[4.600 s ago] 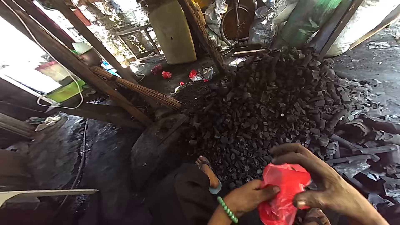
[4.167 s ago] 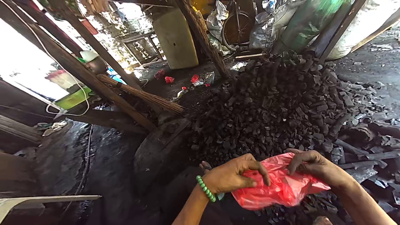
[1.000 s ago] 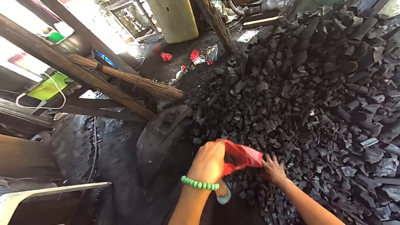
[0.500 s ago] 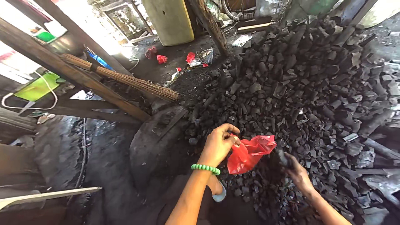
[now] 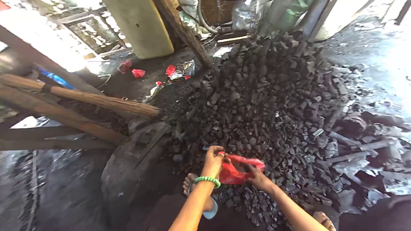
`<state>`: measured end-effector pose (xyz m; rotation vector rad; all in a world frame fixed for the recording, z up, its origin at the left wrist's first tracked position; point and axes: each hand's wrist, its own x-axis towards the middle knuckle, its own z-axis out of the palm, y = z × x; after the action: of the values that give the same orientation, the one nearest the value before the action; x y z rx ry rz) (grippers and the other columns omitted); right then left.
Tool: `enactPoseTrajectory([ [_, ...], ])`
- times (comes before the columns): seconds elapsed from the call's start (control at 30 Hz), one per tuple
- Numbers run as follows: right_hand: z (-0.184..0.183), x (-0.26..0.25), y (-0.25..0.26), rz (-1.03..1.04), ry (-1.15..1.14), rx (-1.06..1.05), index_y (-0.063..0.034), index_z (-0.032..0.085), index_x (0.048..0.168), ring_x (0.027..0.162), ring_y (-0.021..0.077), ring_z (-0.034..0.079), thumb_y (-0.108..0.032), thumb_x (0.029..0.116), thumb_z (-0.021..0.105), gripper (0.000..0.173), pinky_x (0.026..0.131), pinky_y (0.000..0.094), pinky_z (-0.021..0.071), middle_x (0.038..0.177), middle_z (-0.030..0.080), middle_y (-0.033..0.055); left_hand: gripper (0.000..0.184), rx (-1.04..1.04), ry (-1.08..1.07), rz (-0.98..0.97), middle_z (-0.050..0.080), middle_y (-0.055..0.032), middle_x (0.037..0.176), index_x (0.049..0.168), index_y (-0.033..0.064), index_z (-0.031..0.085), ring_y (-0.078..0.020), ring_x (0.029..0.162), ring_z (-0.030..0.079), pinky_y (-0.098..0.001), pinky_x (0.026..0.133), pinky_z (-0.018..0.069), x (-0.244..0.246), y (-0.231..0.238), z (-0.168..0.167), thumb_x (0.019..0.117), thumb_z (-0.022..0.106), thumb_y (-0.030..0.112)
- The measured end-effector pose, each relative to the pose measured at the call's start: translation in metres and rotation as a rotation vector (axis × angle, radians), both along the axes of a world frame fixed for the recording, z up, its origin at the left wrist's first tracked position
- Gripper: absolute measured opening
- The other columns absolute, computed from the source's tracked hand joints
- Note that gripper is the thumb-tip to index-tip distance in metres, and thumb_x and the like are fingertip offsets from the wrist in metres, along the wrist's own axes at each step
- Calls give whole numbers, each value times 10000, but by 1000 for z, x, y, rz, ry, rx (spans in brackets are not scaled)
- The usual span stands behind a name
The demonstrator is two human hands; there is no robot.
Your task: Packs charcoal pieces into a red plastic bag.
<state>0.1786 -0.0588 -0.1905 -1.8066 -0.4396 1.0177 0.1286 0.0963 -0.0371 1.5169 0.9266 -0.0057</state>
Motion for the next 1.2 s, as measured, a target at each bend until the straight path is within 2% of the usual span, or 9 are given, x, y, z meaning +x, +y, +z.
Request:
enactPoseTrajectory([
  [0.13, 27, 34, -30, 184, -187, -298, -12, 392, 1547, 1315, 437, 547, -267, 1054, 570, 582, 1123, 585, 397, 1419, 548, 302, 278, -44, 53, -189, 611, -128, 914, 1315, -28, 483, -142, 644, 592, -282, 628, 524, -1, -9, 4, 1040, 516, -2],
  [0.27, 29, 76, -104, -450, -334, -25, 34, 681, 1200, 1003, 317, 691, -181, 1009, 644, 291, 894, 510, 559, 1119, 706, 209, 243, -41, 12, -264, 591, -94, 844, 1251, -32, 522, -124, 613, 591, -256, 614, 541, -2, -10, 7, 1011, 559, -24],
  [0.43, -3, 140, -182, -731, -622, -588, -208, 355, 1601, 1462, 644, 160, -213, 822, 866, 931, 990, 878, 235, 1631, 187, 348, 277, -36, 26, -305, 593, -111, 884, 1290, -36, 501, -148, 643, 626, -282, 633, 569, -4, -7, 6, 1020, 553, -6],
  [0.53, -16, 154, -181, -560, -557, -785, -289, 257, 1635, 1412, 656, 248, -209, 851, 844, 982, 943, 789, 403, 1588, 263, 364, 290, -60, 37, -349, 592, -104, 900, 1303, -38, 492, -140, 658, 633, -279, 650, 574, -4, -10, 8, 1021, 549, -4],
  [0.67, -21, 147, -181, -529, -665, -758, -178, 485, 1517, 1325, 637, 393, -126, 865, 816, 733, 895, 734, 467, 1457, 456, 355, 411, -149, 16, -359, 591, -132, 1008, 1389, -16, 415, -174, 721, 672, -309, 690, 603, 0, -22, 18, 1008, 569, -10],
  [0.87, -16, 139, -192, -749, -614, -305, -1, 632, 1312, 1203, 523, 564, 0, 876, 760, 455, 1013, 699, 403, 1270, 610, 337, 443, -396, -213, -287, 640, -144, 1008, 1414, 53, 411, -220, 738, 702, -347, 699, 622, -3, -29, 35, 993, 512, -45],
  [1.0, 12, 106, -149, -1067, -206, 440, -71, 485, 1338, 804, 122, 668, 113, 888, 605, 500, 704, 326, 596, 1032, 640, 62, 403, -374, -214, -148, 643, -149, 969, 1410, 71, 440, -223, 674, 678, -343, 618, 601, -3, -23, 21, 1022, 495, -25],
  [1.1, 23, 68, -86, -952, 173, 935, -219, 565, 1206, 691, 116, 677, -106, 838, 678, 401, 596, 315, 593, 910, 714, 0, 475, -346, -129, -140, 637, -157, 978, 1460, 97, 392, -227, 691, 669, -346, 621, 585, -7, -21, 3, 1017, 524, -13],
  [1.2, 12, 25, -21, -604, 286, 915, -228, 546, 1251, 780, 170, 699, -146, 802, 770, 509, 644, 350, 601, 1001, 716, 44, 513, -325, -141, -120, 639, -170, 995, 1485, 129, 387, -230, 681, 664, -344, 608, 577, -9, -19, -5, 1014, 556, 16],
])
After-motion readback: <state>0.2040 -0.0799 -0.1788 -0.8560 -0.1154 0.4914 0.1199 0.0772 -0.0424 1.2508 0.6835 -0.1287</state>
